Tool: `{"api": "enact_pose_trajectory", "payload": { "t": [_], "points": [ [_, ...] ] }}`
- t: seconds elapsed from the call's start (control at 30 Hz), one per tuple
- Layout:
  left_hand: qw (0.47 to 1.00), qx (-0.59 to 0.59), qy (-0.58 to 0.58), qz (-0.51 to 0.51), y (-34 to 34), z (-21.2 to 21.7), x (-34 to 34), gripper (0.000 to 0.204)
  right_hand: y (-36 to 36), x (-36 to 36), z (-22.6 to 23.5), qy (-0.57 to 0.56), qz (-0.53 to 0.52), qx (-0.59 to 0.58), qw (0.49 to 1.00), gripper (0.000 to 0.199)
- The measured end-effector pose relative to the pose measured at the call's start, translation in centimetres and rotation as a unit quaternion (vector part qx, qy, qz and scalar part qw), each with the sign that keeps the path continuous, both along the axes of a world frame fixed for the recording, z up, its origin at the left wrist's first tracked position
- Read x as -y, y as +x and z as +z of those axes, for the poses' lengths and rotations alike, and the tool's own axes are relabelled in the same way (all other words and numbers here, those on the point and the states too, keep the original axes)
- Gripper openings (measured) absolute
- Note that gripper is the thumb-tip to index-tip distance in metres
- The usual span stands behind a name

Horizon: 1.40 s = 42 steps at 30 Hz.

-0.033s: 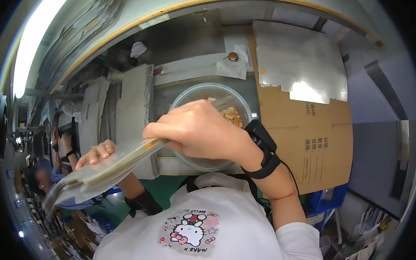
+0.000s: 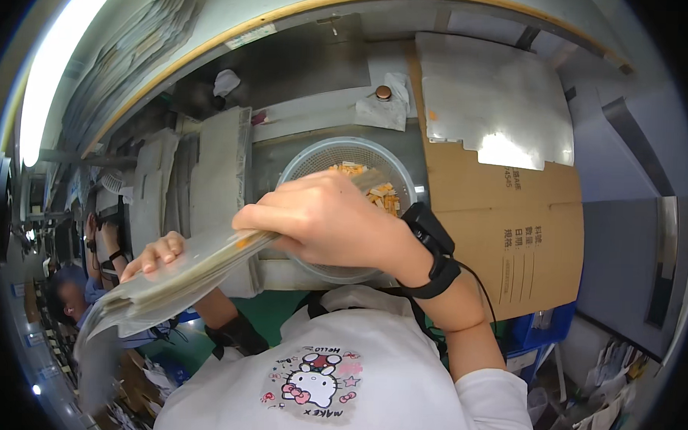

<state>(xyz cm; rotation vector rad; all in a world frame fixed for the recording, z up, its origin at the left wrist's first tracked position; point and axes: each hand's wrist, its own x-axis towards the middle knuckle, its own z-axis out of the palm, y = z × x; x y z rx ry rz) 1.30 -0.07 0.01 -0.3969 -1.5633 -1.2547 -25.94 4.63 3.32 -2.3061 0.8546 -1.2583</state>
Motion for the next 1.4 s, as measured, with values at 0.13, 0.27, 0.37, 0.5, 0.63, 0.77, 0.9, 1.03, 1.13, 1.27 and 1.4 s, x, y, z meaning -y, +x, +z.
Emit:
{"api": "enact_pose_trajectory", "payload": {
  "t": [0.13, 0.27, 0.37, 0.5, 0.63, 0.77, 0.9, 1.03, 1.13, 1.27, 1.4],
  "points": [
    [1.0, 0.002, -0.016, 0.024, -0.1, 0.8, 0.7, 0.037, 0.1, -1.4, -0.5, 0.048, -0.059, 0.082, 0.994, 0.045],
    [1.0, 0.02, -0.022, -0.009, -0.6, 1.0, 1.4, 0.039, -0.8, -3.3, -1.3, 0.129, 0.0, 0.089, 0.988, 0.061],
    [1.0, 0.011, 0.0, 0.016, -0.4, 0.5, 1.0, 0.039, -1.5, -4.2, -2.3, 0.146, 0.02, 0.101, 0.984, 0.064],
    [0.998, 0.032, 0.016, 0.055, -0.5, 1.2, 0.2, 0.039, -2.3, -5.3, -2.6, 0.139, 0.002, 0.141, 0.98, 0.056],
    [0.996, 0.061, 0.002, 0.063, -0.2, 1.7, 0.1, 0.039, -2.0, -6.3, -3.0, 0.113, 0.0, 0.267, 0.957, 0.044],
    [0.996, 0.062, 0.0, 0.069, -0.1, 1.9, -0.2, 0.04, -1.5, -5.7, -2.3, 0.099, 0.053, 0.273, 0.956, 0.04],
    [0.995, 0.075, 0.003, 0.068, 0.2, 2.1, -0.5, 0.04, -1.1, -5.2, -1.9, 0.112, 0.046, 0.259, 0.958, 0.04],
    [0.992, 0.075, 0.015, 0.098, 0.5, 2.1, -1.1, 0.039, -1.2, -5.0, -1.8, 0.136, 0.019, 0.212, 0.968, 0.038],
    [0.99, 0.089, 0.017, 0.108, 1.2, 2.2, -1.4, 0.039, -0.6, -5.1, -2.1, 0.19, -0.031, 0.182, 0.964, 0.034],
    [0.99, 0.1, 0.028, 0.092, 1.0, 2.2, -1.3, 0.038, 0.2, -5.1, -3.6, 0.296, -0.093, 0.159, 0.937, 0.031],
    [0.992, 0.078, 0.021, 0.099, 0.8, 1.8, -1.3, 0.039, 0.0, -5.4, -3.8, 0.408, -0.066, 0.155, 0.897, 0.027]
  ]
}}
